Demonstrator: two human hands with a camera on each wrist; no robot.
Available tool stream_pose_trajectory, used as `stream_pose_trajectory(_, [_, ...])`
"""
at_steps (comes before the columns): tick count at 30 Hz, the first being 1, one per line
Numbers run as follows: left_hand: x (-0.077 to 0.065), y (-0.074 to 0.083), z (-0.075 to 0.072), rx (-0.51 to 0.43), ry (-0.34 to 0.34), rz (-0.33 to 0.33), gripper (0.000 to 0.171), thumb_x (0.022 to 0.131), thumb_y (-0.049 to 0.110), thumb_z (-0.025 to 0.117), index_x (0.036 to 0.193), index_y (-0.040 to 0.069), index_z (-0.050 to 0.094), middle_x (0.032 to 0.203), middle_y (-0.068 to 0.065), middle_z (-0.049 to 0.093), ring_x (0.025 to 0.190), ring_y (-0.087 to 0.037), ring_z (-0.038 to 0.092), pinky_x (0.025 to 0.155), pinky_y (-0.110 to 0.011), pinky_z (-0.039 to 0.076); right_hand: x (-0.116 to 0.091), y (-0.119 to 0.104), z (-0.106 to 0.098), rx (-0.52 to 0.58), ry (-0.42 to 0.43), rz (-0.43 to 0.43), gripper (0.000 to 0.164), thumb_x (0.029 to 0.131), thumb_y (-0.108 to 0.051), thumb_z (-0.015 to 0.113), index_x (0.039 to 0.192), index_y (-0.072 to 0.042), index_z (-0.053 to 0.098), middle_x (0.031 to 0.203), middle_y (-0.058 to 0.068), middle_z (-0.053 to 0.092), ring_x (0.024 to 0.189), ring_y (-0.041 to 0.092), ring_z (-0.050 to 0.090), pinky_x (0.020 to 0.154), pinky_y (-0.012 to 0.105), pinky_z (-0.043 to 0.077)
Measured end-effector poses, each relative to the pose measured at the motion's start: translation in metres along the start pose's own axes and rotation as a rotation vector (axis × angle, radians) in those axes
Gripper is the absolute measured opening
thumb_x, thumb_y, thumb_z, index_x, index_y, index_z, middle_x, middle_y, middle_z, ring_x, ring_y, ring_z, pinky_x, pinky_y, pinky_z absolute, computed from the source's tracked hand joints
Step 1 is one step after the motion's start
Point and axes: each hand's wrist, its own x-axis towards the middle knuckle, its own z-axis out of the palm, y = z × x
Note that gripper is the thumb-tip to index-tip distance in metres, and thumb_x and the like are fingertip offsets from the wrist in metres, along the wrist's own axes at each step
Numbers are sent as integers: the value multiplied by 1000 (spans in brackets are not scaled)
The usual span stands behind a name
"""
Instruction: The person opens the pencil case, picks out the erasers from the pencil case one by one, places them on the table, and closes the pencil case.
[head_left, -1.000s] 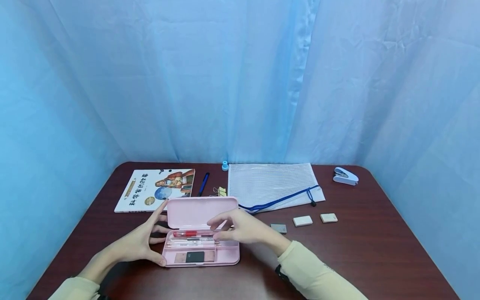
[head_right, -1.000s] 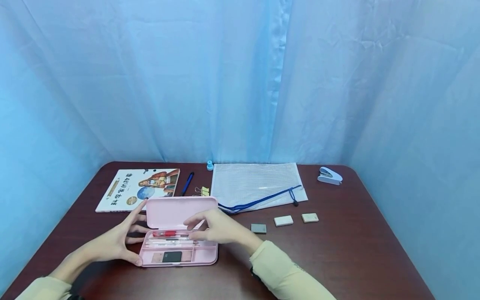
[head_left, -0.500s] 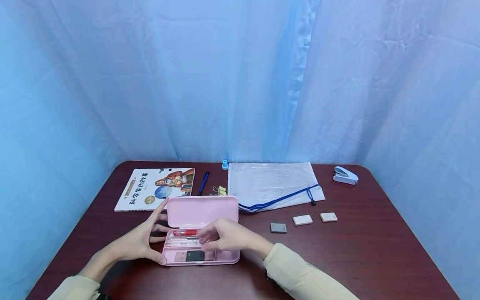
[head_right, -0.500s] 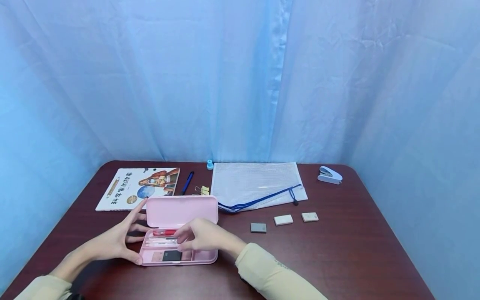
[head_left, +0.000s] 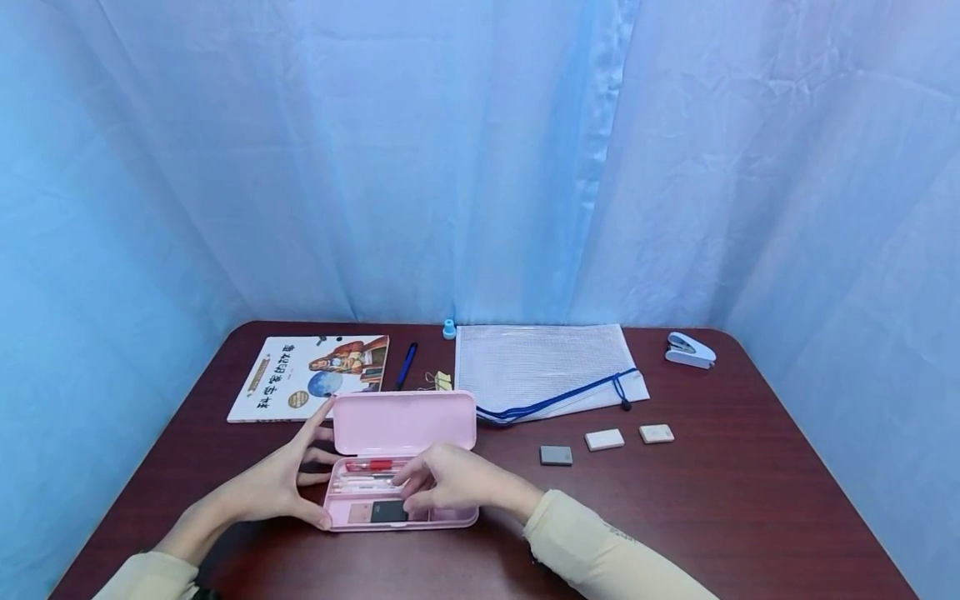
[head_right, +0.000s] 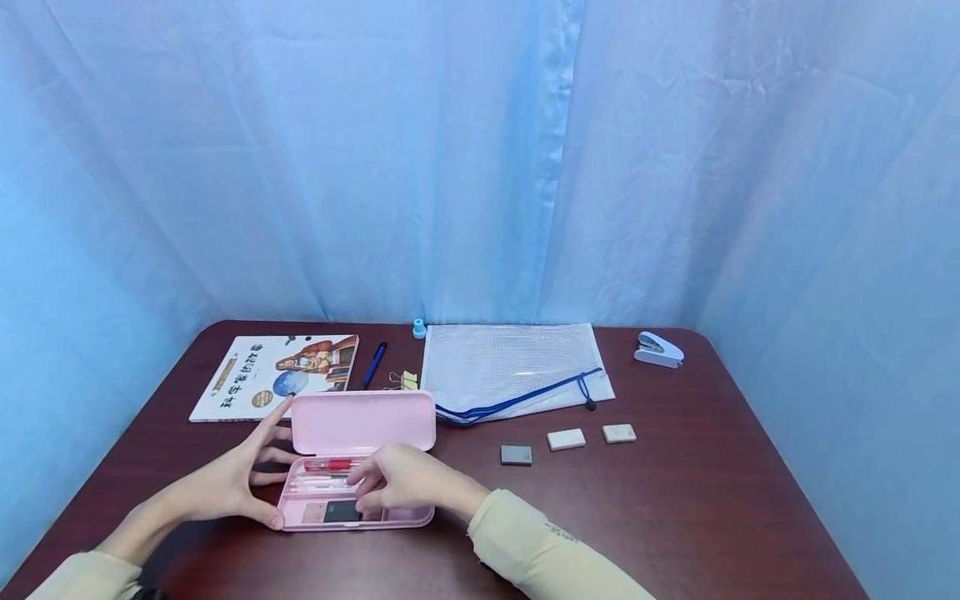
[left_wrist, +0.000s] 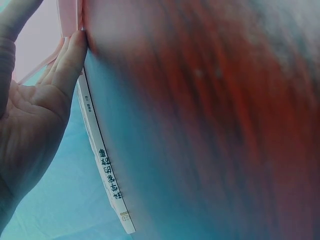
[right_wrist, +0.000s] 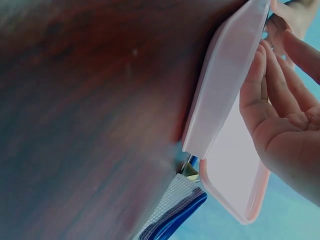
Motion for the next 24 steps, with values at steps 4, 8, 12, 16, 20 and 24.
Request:
stream_pose_trajectory(4, [0,0,0,-1,-1,7,139,73,11,93,162,27,-13,147,-26,28,125,-43,52,95,-37,56,1,-2,1,-26,-4,15,28,88,-6,79,115,-1,75,89,-2,77,81,-9,64,79,10,51])
stream_pose_trajectory(8, [0,1,0,6,0,-1,139,73,12,94,162,28,-12,147,-26,28,126,-43,52,95,-37,56,1,-3,3,-31,-6,22,30,87,-6,81,115,-2,75,88,-2,76,77,-9,63,74,10,52])
stream_pose_trajectory(12, [1,2,0,14,5,-12,139,73,13,94,162,30,-12,147,-26,28,126,-42,52,95,-37,56,3,-2,5,-83,1,-7,28,84,-7,83,112,-6,77,84,-7,74,71,-10,60,68,9,50])
stream_pose_trajectory(16, [1,1,0,20,6,-19,139,73,14,94,162,30,-12,147,-25,28,126,-42,52,95,-37,56,4,-2,7,-157,22,-12,27,82,-11,86,107,-12,79,81,-14,69,66,-10,55,63,9,47])
stream_pose_trajectory(20, [1,1,0,21,3,-20,139,73,14,93,162,26,-13,146,-26,28,125,-42,52,95,-37,56,4,-2,8,-188,36,-20,27,80,-14,88,105,-15,79,80,-16,66,64,-9,52,60,9,44])
stream_pose_trajectory(24, [1,2,0,24,4,-22,139,73,14,94,162,26,-13,146,-26,28,125,-42,53,95,-38,56,4,-2,9,-183,31,-37,26,80,-13,88,104,-15,79,81,-12,67,66,-7,51,59,9,43])
